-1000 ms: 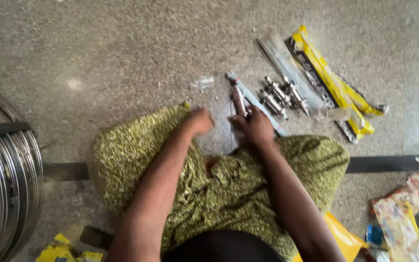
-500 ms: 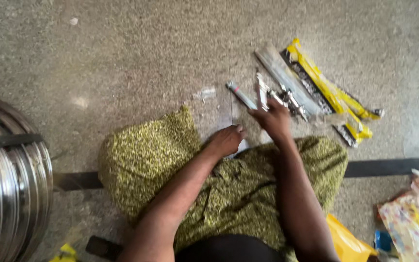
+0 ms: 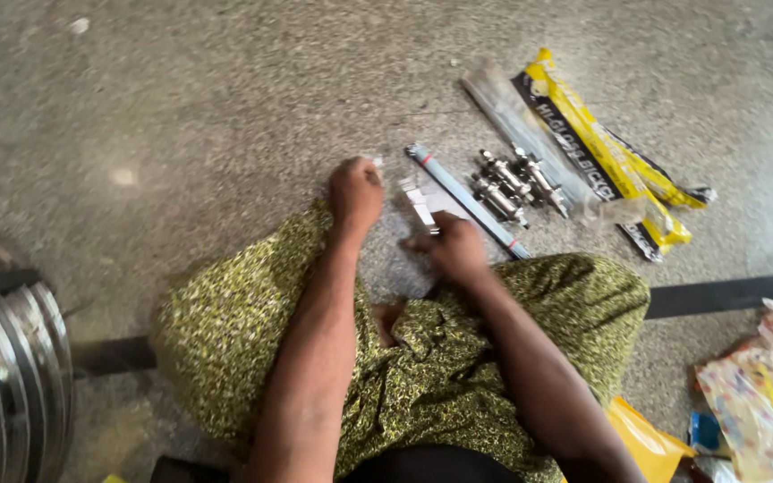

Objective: The person removes various bicycle components from plastic packaging, including metal hubs and a bundle of metal spokes.

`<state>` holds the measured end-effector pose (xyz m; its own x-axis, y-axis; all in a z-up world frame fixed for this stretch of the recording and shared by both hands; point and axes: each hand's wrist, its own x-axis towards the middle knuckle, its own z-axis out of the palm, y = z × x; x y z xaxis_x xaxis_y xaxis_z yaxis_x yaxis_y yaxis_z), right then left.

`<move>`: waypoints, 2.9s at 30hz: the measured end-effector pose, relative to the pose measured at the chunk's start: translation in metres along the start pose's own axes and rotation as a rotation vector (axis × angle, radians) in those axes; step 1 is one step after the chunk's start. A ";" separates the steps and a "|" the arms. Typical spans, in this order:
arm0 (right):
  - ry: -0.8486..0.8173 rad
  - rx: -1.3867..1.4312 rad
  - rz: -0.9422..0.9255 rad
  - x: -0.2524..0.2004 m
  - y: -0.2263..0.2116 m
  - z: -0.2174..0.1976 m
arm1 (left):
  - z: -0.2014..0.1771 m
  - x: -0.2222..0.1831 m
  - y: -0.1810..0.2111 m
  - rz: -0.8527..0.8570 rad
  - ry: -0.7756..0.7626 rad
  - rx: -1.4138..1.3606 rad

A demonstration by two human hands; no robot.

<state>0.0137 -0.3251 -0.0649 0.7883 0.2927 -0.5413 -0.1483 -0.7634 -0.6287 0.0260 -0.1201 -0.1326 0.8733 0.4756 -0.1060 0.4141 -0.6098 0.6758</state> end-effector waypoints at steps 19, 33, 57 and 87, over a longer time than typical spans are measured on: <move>0.450 -0.617 -0.385 0.051 0.018 -0.004 | -0.052 -0.083 0.057 0.105 0.052 -0.858; -0.101 0.677 -0.168 -0.103 -0.059 -0.040 | -0.076 -0.096 0.084 0.094 -0.199 -1.226; 0.110 0.573 -0.657 -0.155 -0.032 -0.073 | -0.096 -0.207 0.111 0.391 -0.347 -0.986; 0.061 0.472 -0.226 -0.096 -0.074 -0.126 | -0.052 -0.166 0.099 0.139 -0.455 -1.159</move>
<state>0.0240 -0.3695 0.1042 0.8631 0.3749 -0.3385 -0.2125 -0.3385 -0.9167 -0.0910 -0.2270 -0.0101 0.9964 0.0497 -0.0687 0.0441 0.3886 0.9203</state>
